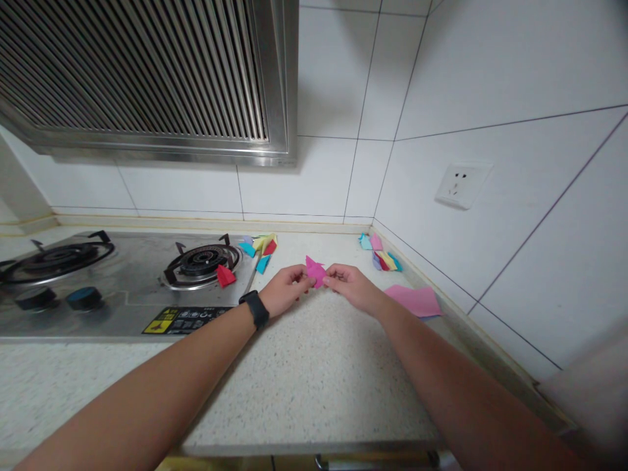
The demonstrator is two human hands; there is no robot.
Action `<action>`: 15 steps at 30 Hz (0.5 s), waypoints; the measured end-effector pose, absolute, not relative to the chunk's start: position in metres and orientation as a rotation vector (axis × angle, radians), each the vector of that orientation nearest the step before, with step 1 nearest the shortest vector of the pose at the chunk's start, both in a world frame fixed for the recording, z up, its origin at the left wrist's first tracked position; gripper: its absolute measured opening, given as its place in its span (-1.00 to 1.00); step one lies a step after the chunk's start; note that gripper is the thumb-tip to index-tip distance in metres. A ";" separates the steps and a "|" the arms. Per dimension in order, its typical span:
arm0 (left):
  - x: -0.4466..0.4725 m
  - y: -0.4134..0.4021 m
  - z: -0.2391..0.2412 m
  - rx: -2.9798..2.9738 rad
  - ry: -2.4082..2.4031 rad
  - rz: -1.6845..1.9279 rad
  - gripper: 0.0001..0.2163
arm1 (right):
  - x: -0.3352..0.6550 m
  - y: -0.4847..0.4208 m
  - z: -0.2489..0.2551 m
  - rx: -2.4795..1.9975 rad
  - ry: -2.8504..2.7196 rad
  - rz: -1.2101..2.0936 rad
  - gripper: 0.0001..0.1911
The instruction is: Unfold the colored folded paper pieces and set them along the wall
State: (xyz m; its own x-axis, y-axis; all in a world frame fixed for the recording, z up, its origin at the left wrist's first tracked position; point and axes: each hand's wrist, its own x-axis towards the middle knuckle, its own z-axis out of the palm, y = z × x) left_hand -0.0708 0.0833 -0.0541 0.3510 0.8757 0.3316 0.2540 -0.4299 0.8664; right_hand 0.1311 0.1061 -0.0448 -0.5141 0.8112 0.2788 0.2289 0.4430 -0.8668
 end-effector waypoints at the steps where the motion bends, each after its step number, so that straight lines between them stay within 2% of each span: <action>1: -0.071 0.083 -0.054 1.880 0.985 1.078 -0.75 | 0.131 0.106 -0.045 -0.871 -1.984 1.047 -0.74; 15: -0.074 0.090 -0.060 1.851 1.007 1.098 -0.72 | 0.132 0.110 -0.049 -0.883 -2.002 0.982 -0.76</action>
